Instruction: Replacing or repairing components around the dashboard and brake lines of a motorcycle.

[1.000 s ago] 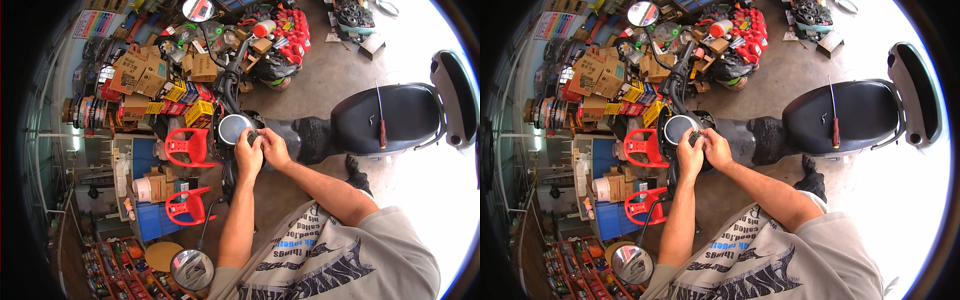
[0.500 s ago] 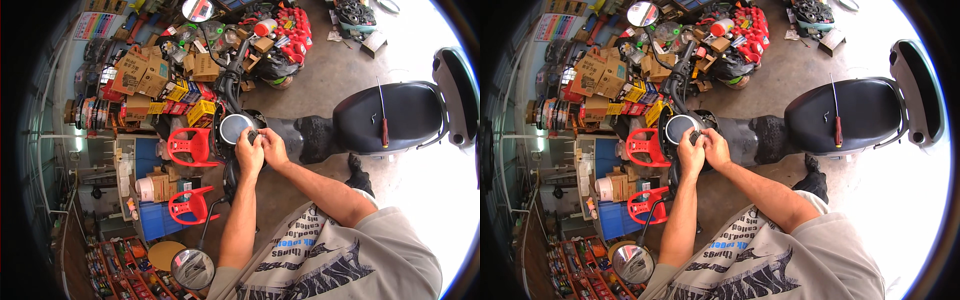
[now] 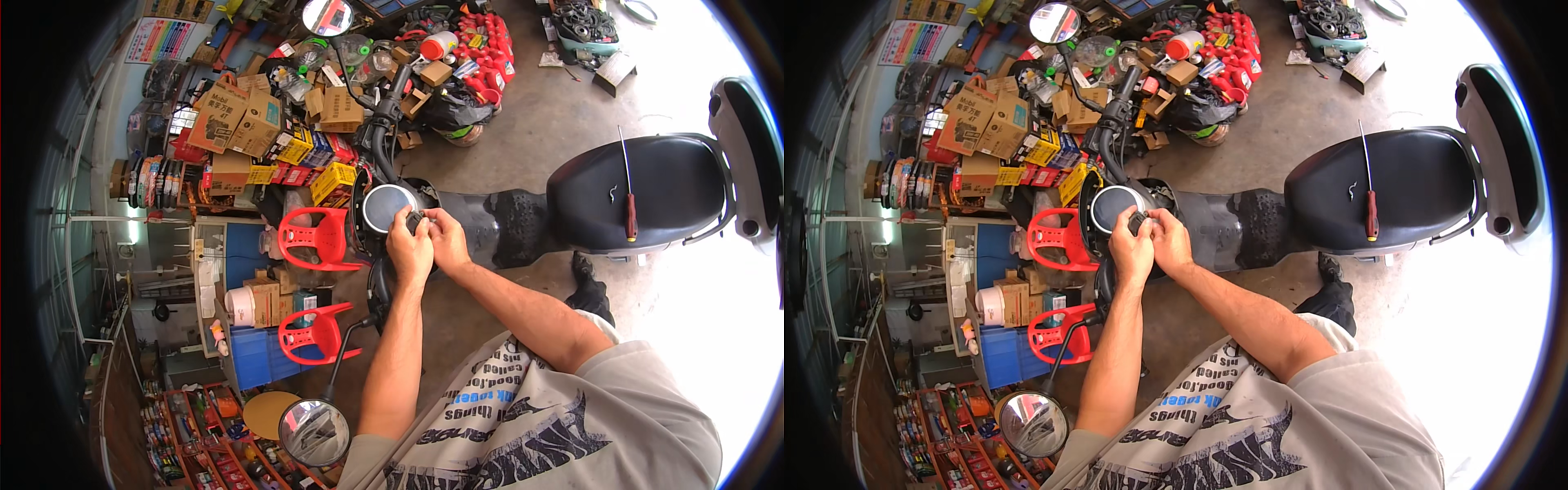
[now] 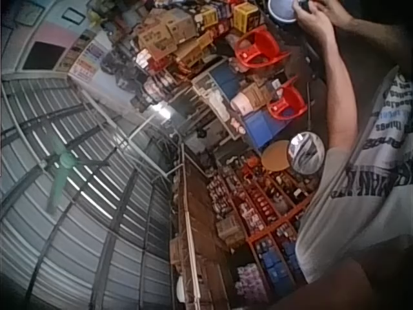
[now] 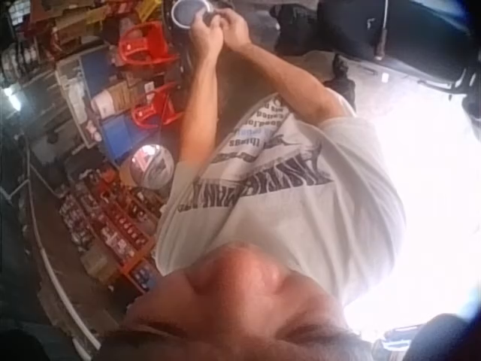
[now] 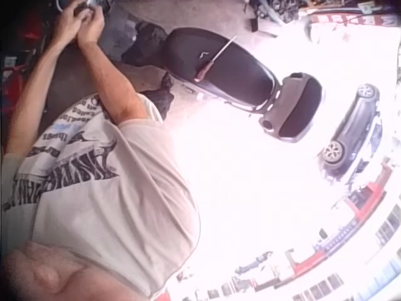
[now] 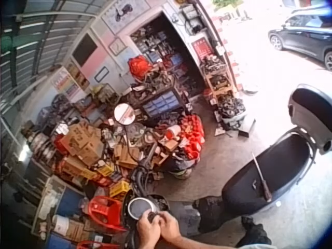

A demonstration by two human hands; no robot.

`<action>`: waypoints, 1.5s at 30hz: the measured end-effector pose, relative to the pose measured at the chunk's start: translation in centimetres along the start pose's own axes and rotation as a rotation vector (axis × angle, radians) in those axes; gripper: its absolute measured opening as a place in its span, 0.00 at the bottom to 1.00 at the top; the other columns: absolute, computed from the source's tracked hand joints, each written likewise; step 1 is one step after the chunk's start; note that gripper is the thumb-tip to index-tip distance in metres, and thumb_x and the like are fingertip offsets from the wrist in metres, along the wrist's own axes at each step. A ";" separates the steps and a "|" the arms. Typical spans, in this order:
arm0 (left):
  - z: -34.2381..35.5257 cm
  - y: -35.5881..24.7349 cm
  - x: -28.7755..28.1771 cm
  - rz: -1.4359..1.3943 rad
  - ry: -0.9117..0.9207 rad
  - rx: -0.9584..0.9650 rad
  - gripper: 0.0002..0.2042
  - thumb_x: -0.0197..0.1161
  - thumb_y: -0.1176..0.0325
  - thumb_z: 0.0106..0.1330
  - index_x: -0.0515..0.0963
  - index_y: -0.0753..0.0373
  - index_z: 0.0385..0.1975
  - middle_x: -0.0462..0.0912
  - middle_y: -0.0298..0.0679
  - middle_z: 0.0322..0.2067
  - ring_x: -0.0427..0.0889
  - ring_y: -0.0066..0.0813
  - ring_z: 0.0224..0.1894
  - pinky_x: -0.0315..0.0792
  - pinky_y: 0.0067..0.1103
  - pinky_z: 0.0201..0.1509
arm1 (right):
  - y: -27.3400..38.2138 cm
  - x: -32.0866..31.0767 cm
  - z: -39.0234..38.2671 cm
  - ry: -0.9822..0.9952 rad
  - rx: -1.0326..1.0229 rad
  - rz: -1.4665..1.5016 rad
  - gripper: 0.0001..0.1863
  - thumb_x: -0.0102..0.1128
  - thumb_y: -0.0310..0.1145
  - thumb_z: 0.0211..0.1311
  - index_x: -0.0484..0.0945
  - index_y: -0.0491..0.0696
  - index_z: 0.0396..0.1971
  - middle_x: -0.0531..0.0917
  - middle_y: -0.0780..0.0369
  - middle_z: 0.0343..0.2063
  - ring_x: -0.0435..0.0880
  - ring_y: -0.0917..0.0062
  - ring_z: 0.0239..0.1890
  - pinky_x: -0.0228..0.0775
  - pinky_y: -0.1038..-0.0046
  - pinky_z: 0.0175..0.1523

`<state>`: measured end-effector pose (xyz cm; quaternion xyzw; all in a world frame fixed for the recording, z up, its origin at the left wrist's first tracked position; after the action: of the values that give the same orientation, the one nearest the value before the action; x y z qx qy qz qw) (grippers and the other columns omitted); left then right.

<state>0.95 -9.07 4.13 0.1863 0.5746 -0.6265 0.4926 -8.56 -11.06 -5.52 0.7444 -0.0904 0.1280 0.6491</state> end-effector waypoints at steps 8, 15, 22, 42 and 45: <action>-0.2 0.2 0.1 -0.011 -0.017 -0.020 0.18 0.64 0.72 0.59 0.75 0.69 0.49 0.83 0.54 0.41 0.83 0.45 0.45 0.75 0.30 0.51 | -0.4 0.1 -0.1 -0.009 -0.001 0.031 0.11 0.52 0.25 0.63 0.78 0.44 0.44 0.85 0.52 0.32 0.85 0.69 0.35 0.74 0.69 0.42; -0.2 0.1 0.0 0.024 -0.045 -0.011 0.18 0.64 0.72 0.58 0.76 0.69 0.49 0.83 0.54 0.41 0.83 0.45 0.45 0.75 0.31 0.50 | -0.6 0.1 -0.1 -0.009 0.019 0.039 0.11 0.53 0.25 0.63 0.78 0.44 0.44 0.85 0.52 0.33 0.85 0.70 0.36 0.74 0.69 0.42; -0.3 0.2 0.1 0.030 -0.049 -0.030 0.18 0.64 0.72 0.58 0.76 0.69 0.48 0.83 0.54 0.41 0.83 0.47 0.46 0.74 0.31 0.51 | -1.0 0.2 -0.1 -0.002 0.029 0.041 0.11 0.52 0.23 0.64 0.78 0.41 0.44 0.84 0.59 0.32 0.79 0.81 0.35 0.73 0.75 0.42; -0.3 -0.2 0.0 0.035 -0.067 -0.057 0.17 0.64 0.72 0.57 0.76 0.69 0.48 0.83 0.54 0.41 0.83 0.47 0.46 0.74 0.31 0.52 | -1.5 0.5 0.1 -0.006 0.012 0.090 0.12 0.50 0.22 0.65 0.77 0.41 0.46 0.83 0.62 0.32 0.78 0.83 0.35 0.73 0.76 0.42; -0.4 0.1 -0.2 0.036 -0.076 -0.072 0.17 0.64 0.72 0.57 0.76 0.69 0.47 0.83 0.55 0.41 0.82 0.47 0.47 0.74 0.32 0.52 | -1.5 0.6 0.0 -0.012 0.032 0.126 0.13 0.52 0.24 0.62 0.79 0.43 0.45 0.85 0.52 0.35 0.85 0.71 0.38 0.75 0.70 0.44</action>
<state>1.02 -8.55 4.13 0.1549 0.5742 -0.6030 0.5318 -7.50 -10.79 -6.74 0.7483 -0.1391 0.1658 0.6271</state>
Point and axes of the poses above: each hand's wrist, its own z-axis towards the middle knuckle, its own x-axis out of the palm, y = z × x, the point moved 10 cm from there along z, towards the middle knuckle
